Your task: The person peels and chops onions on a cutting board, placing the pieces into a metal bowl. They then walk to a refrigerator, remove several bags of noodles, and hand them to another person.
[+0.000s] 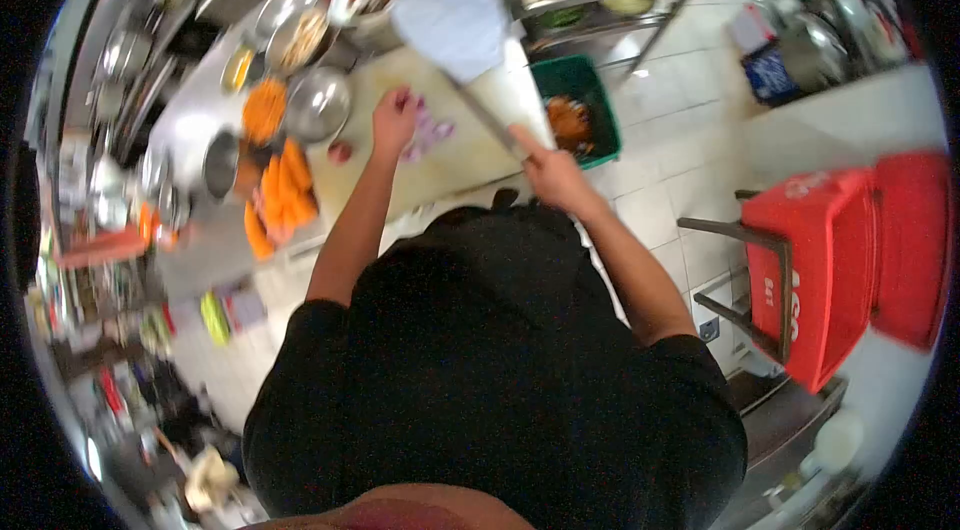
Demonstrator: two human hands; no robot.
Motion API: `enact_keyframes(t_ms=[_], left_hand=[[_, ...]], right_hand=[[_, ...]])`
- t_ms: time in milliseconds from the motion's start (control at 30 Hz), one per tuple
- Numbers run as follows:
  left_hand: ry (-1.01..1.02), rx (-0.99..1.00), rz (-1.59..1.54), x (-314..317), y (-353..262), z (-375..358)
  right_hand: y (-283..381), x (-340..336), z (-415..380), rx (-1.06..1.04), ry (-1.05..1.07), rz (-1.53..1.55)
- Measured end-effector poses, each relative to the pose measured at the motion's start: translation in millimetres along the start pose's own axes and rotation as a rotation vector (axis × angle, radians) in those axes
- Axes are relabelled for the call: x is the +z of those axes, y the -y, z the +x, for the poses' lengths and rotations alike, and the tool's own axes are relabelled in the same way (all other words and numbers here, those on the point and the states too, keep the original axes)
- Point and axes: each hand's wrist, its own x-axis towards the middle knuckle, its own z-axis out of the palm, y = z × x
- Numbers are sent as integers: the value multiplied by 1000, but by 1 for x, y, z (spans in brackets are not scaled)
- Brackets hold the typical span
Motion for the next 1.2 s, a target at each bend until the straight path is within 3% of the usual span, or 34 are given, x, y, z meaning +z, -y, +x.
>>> enact_keyframes(t_ms=[67, 167, 233, 300, 433, 567, 767, 833, 1200], left_hand=[[-92, -1, -95, -27, 21, -1], [-146, -213, -299, -70, 30, -19], [-131, -321, -249, -91, 28, -37], [-128, -388, -266, -101, 32, -51], [-83, -372, -219, -89, 59, -78], [152, -290, -147, -71, 55, -90], [-44, -166, 93, -69, 59, -96], [-16, -166, 103, -72, 56, -101], [12, -132, 76, -72, 46, -101]], right_hand=[[30, -10, -6, -51, 87, 69], [39, 7, 3, -94, 284, 5], [56, 20, 16, -73, 447, -95], [62, 37, 28, -111, 476, -82], [46, 60, 56, -116, 449, -113], [21, 52, 64, -192, 302, -131], [60, 40, 44, -92, 363, -246], [67, 42, 42, -22, 401, -312], [148, 18, 25, -131, 462, -640]])
